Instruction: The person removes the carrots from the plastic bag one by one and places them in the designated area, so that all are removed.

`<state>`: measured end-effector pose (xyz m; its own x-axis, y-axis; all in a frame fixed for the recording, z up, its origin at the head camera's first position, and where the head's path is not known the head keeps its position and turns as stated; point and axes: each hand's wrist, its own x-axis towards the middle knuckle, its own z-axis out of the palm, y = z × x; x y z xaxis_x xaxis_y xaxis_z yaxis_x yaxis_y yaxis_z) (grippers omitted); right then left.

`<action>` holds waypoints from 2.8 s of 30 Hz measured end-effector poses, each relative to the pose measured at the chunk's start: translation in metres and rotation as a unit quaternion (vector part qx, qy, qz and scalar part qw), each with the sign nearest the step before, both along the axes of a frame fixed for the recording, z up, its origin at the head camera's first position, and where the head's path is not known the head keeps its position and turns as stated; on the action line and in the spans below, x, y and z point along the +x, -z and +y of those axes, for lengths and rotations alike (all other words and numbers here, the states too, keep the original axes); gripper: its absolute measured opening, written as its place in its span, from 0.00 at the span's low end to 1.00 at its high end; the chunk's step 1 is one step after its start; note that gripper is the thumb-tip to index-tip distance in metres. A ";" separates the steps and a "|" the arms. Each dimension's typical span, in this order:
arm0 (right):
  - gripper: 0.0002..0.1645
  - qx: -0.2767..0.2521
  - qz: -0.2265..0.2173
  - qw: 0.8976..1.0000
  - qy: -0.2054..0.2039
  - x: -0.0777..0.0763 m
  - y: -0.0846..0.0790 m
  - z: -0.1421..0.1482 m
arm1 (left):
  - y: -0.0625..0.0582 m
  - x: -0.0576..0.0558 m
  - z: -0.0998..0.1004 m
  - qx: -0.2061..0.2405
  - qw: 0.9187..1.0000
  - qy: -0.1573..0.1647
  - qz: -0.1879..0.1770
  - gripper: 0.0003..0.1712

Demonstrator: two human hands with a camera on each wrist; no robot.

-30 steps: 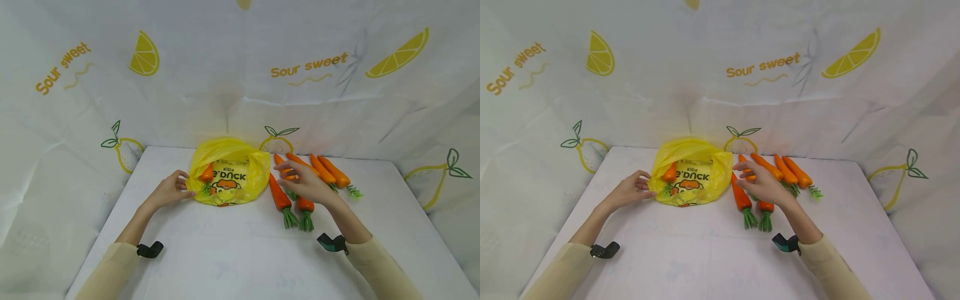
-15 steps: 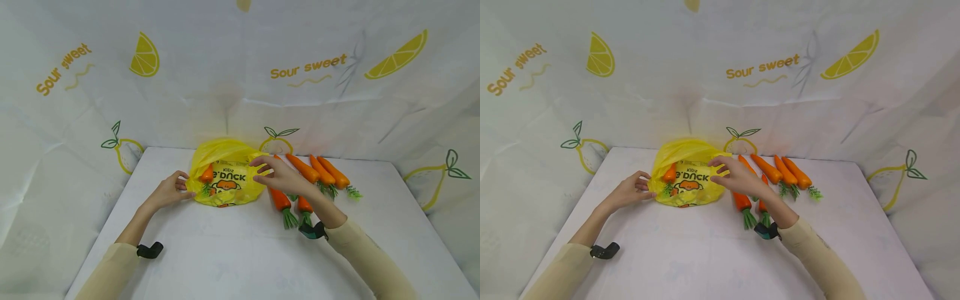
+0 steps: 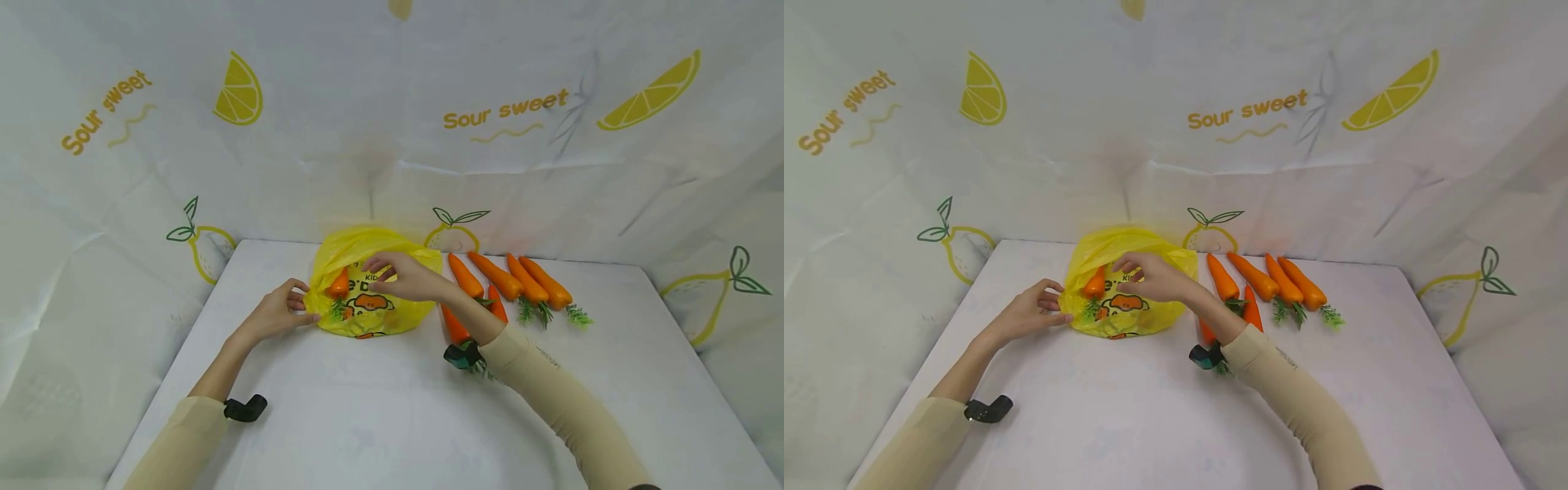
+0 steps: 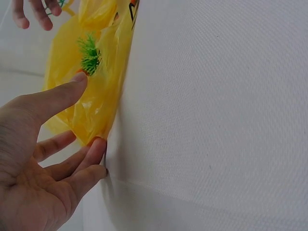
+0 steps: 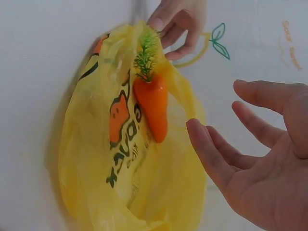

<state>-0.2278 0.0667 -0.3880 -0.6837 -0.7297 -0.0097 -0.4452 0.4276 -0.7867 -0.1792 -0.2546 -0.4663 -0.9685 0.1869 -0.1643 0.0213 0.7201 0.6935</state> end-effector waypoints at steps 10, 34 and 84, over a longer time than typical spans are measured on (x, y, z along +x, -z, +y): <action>0.23 0.002 -0.026 0.999 -0.034 -0.015 0.024 -0.033 | 0.000 -0.001 -0.001 0.003 1.000 0.005 0.003 0.39; 0.27 0.055 -0.027 0.998 0.001 -0.020 0.059 -0.068 | -0.002 0.000 -0.001 0.008 1.000 0.010 0.002 0.40; 0.12 0.034 -0.004 0.999 0.019 0.033 -0.009 0.081 | 0.000 0.002 -0.001 0.002 1.000 0.015 0.016 0.38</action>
